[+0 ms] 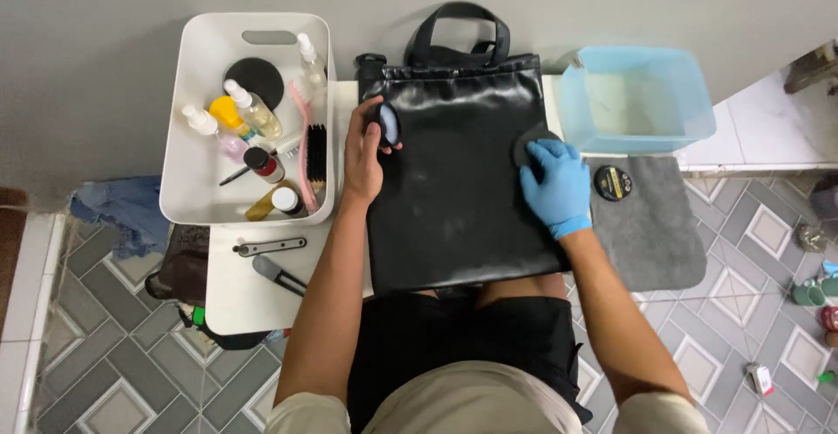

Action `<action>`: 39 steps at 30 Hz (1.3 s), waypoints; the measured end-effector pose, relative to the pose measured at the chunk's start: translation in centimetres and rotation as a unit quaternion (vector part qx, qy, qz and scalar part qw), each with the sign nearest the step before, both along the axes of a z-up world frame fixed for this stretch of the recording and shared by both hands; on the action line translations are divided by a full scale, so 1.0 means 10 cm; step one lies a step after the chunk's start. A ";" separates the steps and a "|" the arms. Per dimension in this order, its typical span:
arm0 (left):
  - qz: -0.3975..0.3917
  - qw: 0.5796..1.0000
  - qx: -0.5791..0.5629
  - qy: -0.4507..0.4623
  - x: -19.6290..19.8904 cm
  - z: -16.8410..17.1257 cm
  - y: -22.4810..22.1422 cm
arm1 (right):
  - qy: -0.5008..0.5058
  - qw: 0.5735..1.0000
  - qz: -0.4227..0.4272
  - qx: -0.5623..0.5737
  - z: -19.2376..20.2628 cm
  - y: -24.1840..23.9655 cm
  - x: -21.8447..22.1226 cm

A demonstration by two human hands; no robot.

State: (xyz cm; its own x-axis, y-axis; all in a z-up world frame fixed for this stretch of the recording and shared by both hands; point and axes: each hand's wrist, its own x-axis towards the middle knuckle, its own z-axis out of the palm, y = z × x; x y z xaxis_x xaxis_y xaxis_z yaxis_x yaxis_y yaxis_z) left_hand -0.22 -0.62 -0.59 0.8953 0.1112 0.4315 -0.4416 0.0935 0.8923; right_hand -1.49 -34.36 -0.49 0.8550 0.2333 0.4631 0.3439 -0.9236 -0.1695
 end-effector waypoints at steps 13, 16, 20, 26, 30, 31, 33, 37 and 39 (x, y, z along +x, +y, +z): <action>-0.003 1.000 0.012 0.005 0.00 0.00 -0.02 | -0.040 0.982 0.174 0.068 0.16 0.40 -0.21; 0.000 1.000 0.013 0.004 0.01 0.01 -0.02 | -0.011 0.996 0.071 0.061 0.11 0.51 -0.19; 0.008 1.000 0.024 0.017 -0.01 0.05 -0.02 | 0.071 0.949 0.288 0.102 0.38 1.05 -0.79; 0.007 0.999 0.012 0.030 -0.05 0.06 -0.05 | 0.019 0.975 0.216 0.047 -0.06 0.59 0.15; 0.004 0.999 0.017 0.029 -0.03 0.04 -0.03 | -0.012 0.993 0.115 -0.023 -0.14 0.56 0.24; 0.007 0.999 0.016 0.029 -0.01 0.04 -0.02 | -0.012 0.993 0.118 -0.023 -0.09 0.74 0.00; 0.004 0.999 0.026 0.029 0.00 0.01 -0.02 | 0.062 0.956 0.285 0.037 0.00 1.06 -0.51; -0.002 0.999 0.029 0.028 0.01 -0.01 -0.01 | 0.086 0.922 0.378 -0.016 -0.02 0.98 -0.53; 0.002 0.999 0.030 0.021 -0.02 0.04 -0.01 | 0.004 0.967 0.239 -0.083 -0.06 0.79 -0.05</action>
State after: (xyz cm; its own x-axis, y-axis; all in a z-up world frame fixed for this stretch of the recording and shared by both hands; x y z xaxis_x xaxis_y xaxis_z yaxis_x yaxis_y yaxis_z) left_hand -0.42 -0.68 -0.17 0.9125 0.0899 0.3991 -0.4035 0.0366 0.9143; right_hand -2.00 -26.43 -1.09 0.6338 0.6743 0.3790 0.7382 -0.6736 -0.0361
